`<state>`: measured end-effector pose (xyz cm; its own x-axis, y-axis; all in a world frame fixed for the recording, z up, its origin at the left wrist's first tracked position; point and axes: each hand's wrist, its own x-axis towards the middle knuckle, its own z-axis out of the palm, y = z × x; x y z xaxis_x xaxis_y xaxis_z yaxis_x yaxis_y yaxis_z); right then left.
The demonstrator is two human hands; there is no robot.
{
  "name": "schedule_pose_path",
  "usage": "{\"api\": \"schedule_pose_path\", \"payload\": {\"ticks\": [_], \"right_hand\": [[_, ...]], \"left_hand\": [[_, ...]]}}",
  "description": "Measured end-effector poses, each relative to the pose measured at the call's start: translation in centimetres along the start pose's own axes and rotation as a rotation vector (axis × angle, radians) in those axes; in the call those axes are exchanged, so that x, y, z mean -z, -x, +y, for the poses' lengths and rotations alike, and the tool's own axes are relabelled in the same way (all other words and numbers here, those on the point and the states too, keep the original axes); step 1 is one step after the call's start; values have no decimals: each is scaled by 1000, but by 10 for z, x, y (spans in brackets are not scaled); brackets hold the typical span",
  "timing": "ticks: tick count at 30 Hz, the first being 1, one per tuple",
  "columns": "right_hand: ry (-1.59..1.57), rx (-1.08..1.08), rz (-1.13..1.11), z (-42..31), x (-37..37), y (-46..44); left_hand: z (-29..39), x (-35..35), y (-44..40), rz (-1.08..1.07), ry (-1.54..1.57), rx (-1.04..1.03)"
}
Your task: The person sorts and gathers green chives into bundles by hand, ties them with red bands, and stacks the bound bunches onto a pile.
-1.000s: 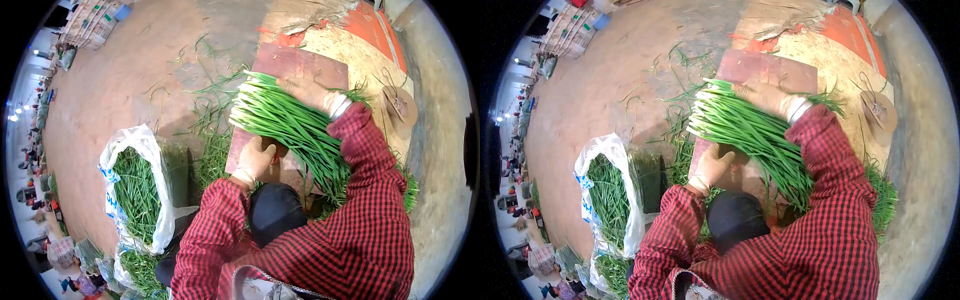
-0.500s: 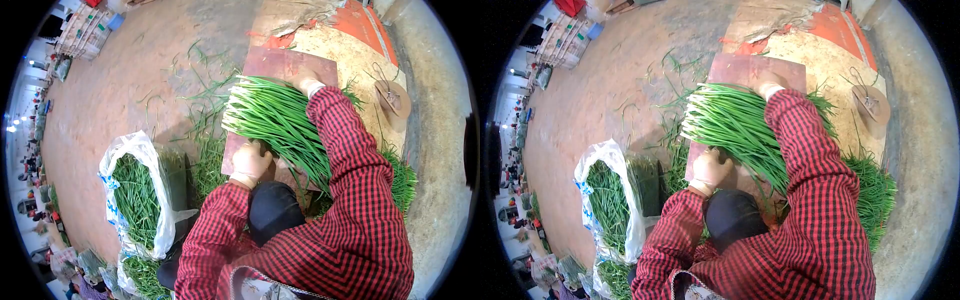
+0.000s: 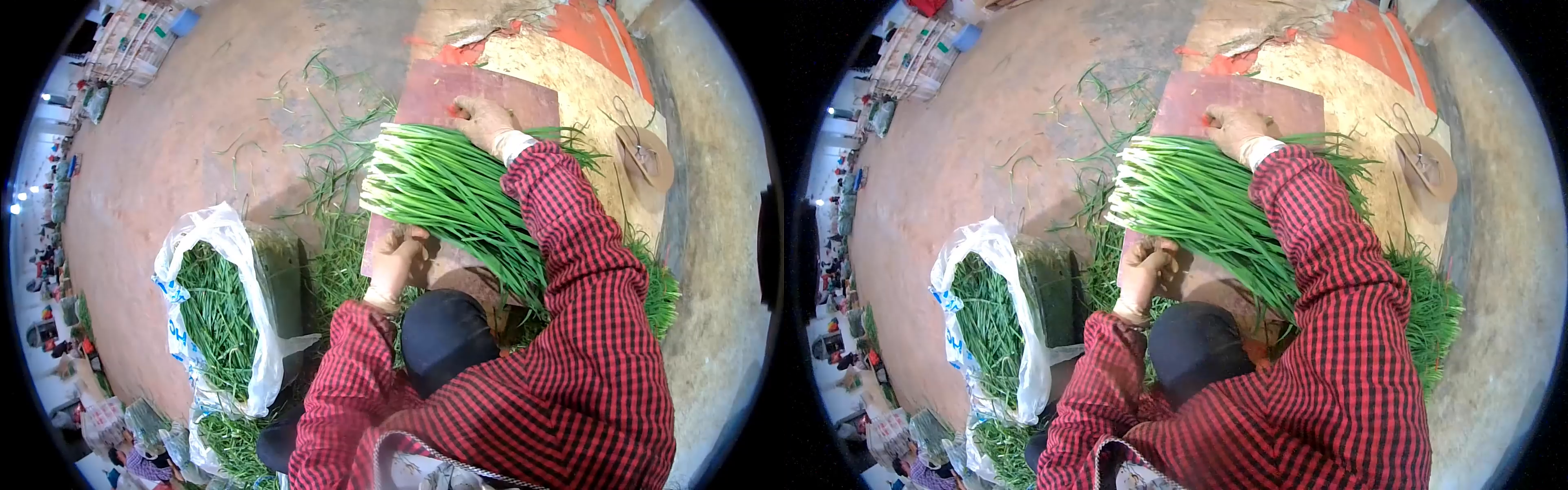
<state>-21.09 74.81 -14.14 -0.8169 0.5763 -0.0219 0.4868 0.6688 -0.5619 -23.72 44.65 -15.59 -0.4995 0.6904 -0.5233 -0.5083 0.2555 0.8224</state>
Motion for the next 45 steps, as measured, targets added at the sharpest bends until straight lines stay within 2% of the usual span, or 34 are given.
{"api": "schedule_pose_path", "payload": {"ticks": [2,4,6,8,12,14,16,18,19,20,22,23,24,27,30,31,36,38,39,42,43,45], "right_hand": [[-62,25,28,4,-10,-3],[-280,18,-177,-4,-10,-7],[-269,0,-133,-20,-3,-1],[-254,-21,-86,-30,-1,1],[-255,106,7,-29,-7,-1],[-254,160,22,-27,-8,0],[-284,153,-98,-31,2,3],[-246,129,-120,-43,16,8],[-209,106,-142,-51,22,13],[-207,106,-142,-59,25,19],[66,217,-58,-76,27,38],[81,227,-2,-80,16,49],[262,223,50,-88,4,63],[163,359,323,-86,-29,86],[108,339,320,-87,-31,91],[117,290,241,-87,-30,92],[73,327,189,-99,-41,111],[-185,277,153,-107,-37,131],[-278,304,133,-102,-29,139],[-239,514,115,-89,-19,161],[-240,508,113,-85,-18,163],[-89,630,229,-80,-16,164]], "left_hand": [[9,5,9,-62,51,39],[19,2,18,-71,207,144],[14,1,16,-113,268,85],[15,0,19,-127,131,103],[16,-9,22,-107,-82,77],[18,-14,25,-98,-37,47],[16,-15,26,-102,-173,-136],[16,-14,26,-120,-259,-150],[14,-14,25,-117,-448,-281],[13,-13,24,-113,-638,-413],[16,-14,25,-111,-718,-474],[17,-15,27,-107,-799,-532],[19,-16,30,-98,-797,-527],[25,-24,39,-46,-714,-591],[36,-28,58,-31,-683,-579],[31,-30,60,-20,-599,-579],[34,-43,70,58,-557,-490],[26,-38,63,97,-96,-201],[28,-37,63,94,-77,-192],[21,-38,64,104,-116,-227],[20,-39,66,107,-131,-242],[22,-39,66,91,-80,-219]]}}
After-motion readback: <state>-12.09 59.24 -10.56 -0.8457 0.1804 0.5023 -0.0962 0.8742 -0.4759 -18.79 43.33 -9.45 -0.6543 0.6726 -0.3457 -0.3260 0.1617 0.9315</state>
